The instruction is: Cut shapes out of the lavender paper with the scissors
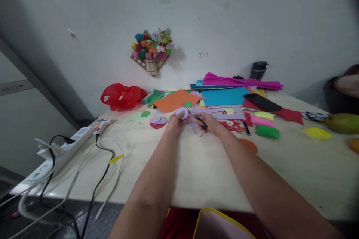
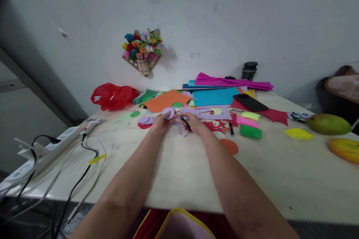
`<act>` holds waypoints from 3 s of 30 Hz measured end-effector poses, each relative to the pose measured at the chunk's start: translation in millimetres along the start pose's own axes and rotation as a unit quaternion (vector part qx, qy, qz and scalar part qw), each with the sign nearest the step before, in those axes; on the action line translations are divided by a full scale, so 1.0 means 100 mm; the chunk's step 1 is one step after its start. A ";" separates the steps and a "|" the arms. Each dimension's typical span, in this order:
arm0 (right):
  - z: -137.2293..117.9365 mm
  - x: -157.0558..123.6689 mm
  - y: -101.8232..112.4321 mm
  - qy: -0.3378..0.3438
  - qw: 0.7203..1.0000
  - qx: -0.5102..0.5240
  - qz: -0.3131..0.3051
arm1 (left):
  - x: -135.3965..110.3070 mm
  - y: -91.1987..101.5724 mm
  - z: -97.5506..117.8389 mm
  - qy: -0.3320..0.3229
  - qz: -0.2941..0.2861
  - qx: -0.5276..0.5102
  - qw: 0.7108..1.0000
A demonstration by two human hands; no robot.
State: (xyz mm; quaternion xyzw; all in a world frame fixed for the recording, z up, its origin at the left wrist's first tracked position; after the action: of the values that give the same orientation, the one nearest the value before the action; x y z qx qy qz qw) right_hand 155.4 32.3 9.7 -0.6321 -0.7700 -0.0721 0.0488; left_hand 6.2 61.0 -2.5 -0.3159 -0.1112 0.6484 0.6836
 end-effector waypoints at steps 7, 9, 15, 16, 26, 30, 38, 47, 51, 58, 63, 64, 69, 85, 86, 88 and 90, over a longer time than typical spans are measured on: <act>-0.04 -0.04 0.02 -0.016 1.000 -0.008 0.021 | 0.00 0.02 0.00 -0.005 0.007 -0.002 1.000; -0.04 -0.04 0.02 -0.017 1.000 -0.010 0.022 | 0.00 0.02 0.00 -0.003 0.012 0.000 1.000; -0.02 -0.02 0.02 -0.015 1.000 -0.008 0.020 | -0.01 0.02 0.00 -0.002 0.017 -0.012 1.000; -0.03 -0.02 0.02 -0.012 1.000 -0.008 0.020 | 0.00 0.02 0.00 -0.002 0.019 -0.016 1.000; -0.05 -0.04 0.01 -0.017 1.000 -0.005 0.018 | 0.05 0.06 -0.01 -0.006 0.020 -0.035 0.999; -0.05 -0.04 0.01 -0.016 1.000 -0.010 0.017 | 0.06 0.06 -0.01 -0.003 0.024 -0.040 0.999; -0.05 -0.05 0.00 -0.029 0.999 -0.005 0.012 | 0.08 0.10 0.00 -0.006 0.054 -0.044 0.998; -0.04 -0.05 -0.01 -0.049 0.998 0.015 0.023 | 0.06 0.07 0.00 -0.004 0.041 -0.042 0.998; -0.01 -0.05 -0.01 -0.063 0.997 0.034 0.027 | 0.04 0.05 -0.01 0.004 0.033 -0.038 0.999; -0.02 -0.06 0.00 -0.048 0.999 0.001 0.016 | 0.04 0.04 -0.01 0.002 0.021 -0.033 0.999; -0.02 -0.05 0.00 -0.048 0.999 0.004 0.008 | 0.05 0.04 -0.01 0.002 0.013 -0.031 0.999; -0.03 -0.05 0.00 -0.045 0.999 0.003 0.007 | 0.05 0.04 -0.02 0.002 0.012 -0.031 0.999; -0.05 -0.07 0.00 -0.043 0.999 -0.004 0.013 | 0.03 0.02 -0.02 0.002 0.001 -0.019 1.000; -0.06 -0.07 0.00 -0.041 0.999 0.000 0.018 | 0.03 0.02 -0.01 -0.004 0.000 -0.015 1.000; -0.07 -0.07 0.00 -0.039 0.999 -0.001 0.018 | 0.02 0.02 -0.01 -0.004 0.000 -0.013 1.000; -0.07 -0.08 0.00 -0.040 0.999 0.001 0.020 | 0.02 0.02 -0.01 -0.002 0.000 -0.009 1.000; -0.07 -0.08 0.00 -0.036 0.999 0.007 0.021 | 0.02 0.01 -0.01 -0.001 0.001 -0.005 1.000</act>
State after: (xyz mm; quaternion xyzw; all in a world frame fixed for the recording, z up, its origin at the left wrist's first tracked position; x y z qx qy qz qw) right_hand 156.9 23.4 15.7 -0.6497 -0.7585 -0.0426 0.0272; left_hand 5.8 62.6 -4.5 -0.3189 -0.1145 0.6488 0.6813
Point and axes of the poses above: each hand's wrist, its own x-axis towards the middle knuckle, its own y-axis out of the back of the hand, z = x × y, the point moved 6 cm from there along x, towards the middle knuckle, and after that the axes turned 10 degrees about y, right-handed, at the moved point
